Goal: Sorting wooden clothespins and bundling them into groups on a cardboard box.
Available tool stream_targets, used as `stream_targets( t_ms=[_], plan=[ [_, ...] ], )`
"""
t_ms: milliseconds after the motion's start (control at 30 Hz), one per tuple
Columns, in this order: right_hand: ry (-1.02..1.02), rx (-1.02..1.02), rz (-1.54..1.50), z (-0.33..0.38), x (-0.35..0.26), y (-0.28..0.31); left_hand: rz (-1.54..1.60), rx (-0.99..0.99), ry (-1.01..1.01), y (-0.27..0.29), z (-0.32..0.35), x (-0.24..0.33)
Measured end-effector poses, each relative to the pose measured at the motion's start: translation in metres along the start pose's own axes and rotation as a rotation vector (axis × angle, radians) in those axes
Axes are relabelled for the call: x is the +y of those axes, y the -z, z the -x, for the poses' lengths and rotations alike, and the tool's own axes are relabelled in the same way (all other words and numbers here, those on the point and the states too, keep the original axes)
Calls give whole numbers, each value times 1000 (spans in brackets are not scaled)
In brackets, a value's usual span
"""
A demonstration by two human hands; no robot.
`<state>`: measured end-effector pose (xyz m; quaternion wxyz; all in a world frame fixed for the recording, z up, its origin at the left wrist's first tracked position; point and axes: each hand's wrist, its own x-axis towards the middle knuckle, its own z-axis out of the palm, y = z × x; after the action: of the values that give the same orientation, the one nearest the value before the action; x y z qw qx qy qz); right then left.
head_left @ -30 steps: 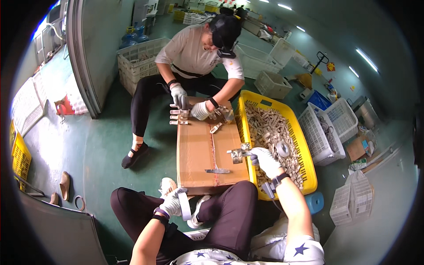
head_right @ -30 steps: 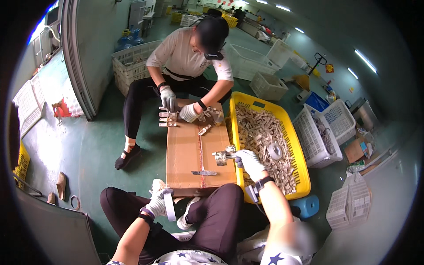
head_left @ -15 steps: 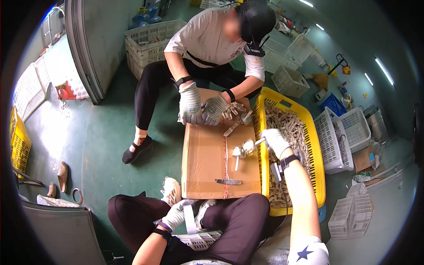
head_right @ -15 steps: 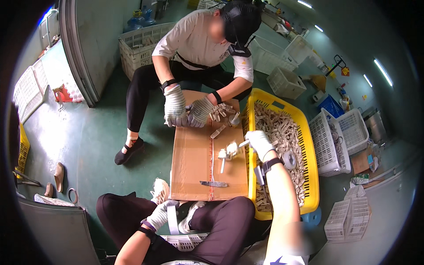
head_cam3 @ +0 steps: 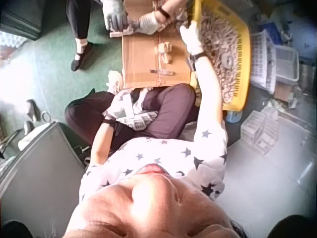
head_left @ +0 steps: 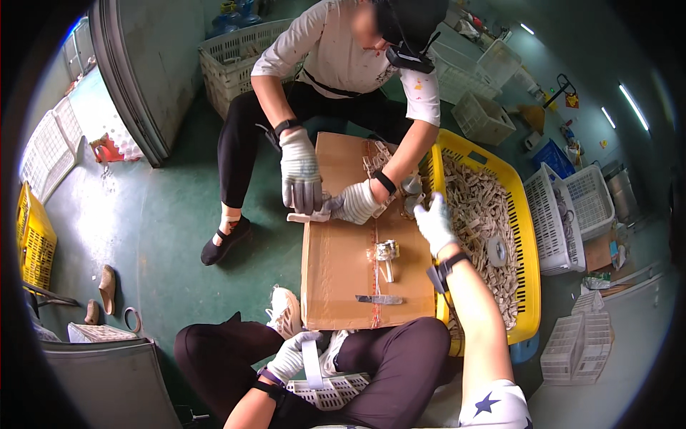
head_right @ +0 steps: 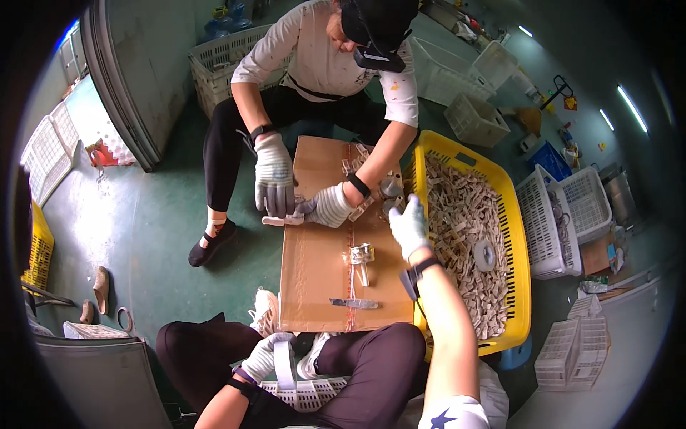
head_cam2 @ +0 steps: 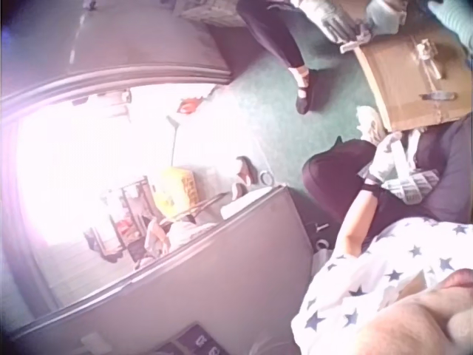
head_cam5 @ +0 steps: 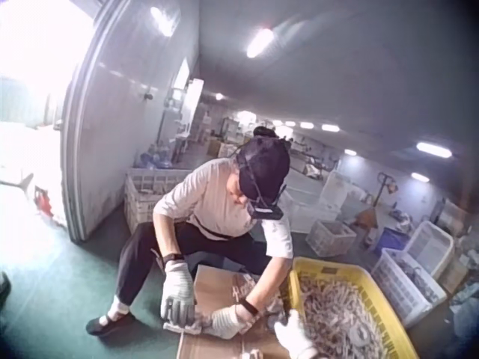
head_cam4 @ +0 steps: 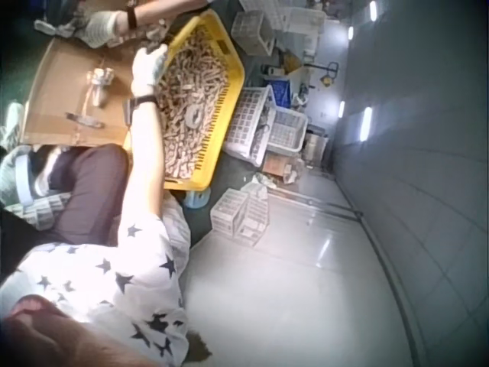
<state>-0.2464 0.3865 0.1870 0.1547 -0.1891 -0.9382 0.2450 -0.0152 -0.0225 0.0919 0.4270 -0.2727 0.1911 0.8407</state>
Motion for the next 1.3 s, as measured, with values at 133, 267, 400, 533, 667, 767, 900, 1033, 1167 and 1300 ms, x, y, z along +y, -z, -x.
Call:
stream_targets(
  t_ms=[133,267,400,533,667,767,900,1033,1167,1300],
  plan=[
    [-143,-505,231,96,-23,16,63,-10,22,7,-3,-2],
    [-107,-580,331,112,-19,7,73,-46,61,5,-6,-4],
    [-145,-497,205,103,-8,-1,79,-126,15,11,-12,-6],
    [17,-381,300,86,-2,27,20,-82,-13,15,-10,-7],
    [-4,-314,576,85,-38,49,150,-159,6,36,-20,-11],
    [77,42,345,76,-26,49,-221,-216,-227,40,-36,-22],
    [221,-391,461,110,-36,30,-423,-147,-277,23,-23,-16],
    [516,-577,813,209,-77,21,-164,-314,-112,51,-21,-5],
    [358,-506,857,226,-56,-14,-355,40,-208,-20,6,-20],
    [328,-668,816,249,-84,6,-122,-131,19,1,11,-15]
  ],
)
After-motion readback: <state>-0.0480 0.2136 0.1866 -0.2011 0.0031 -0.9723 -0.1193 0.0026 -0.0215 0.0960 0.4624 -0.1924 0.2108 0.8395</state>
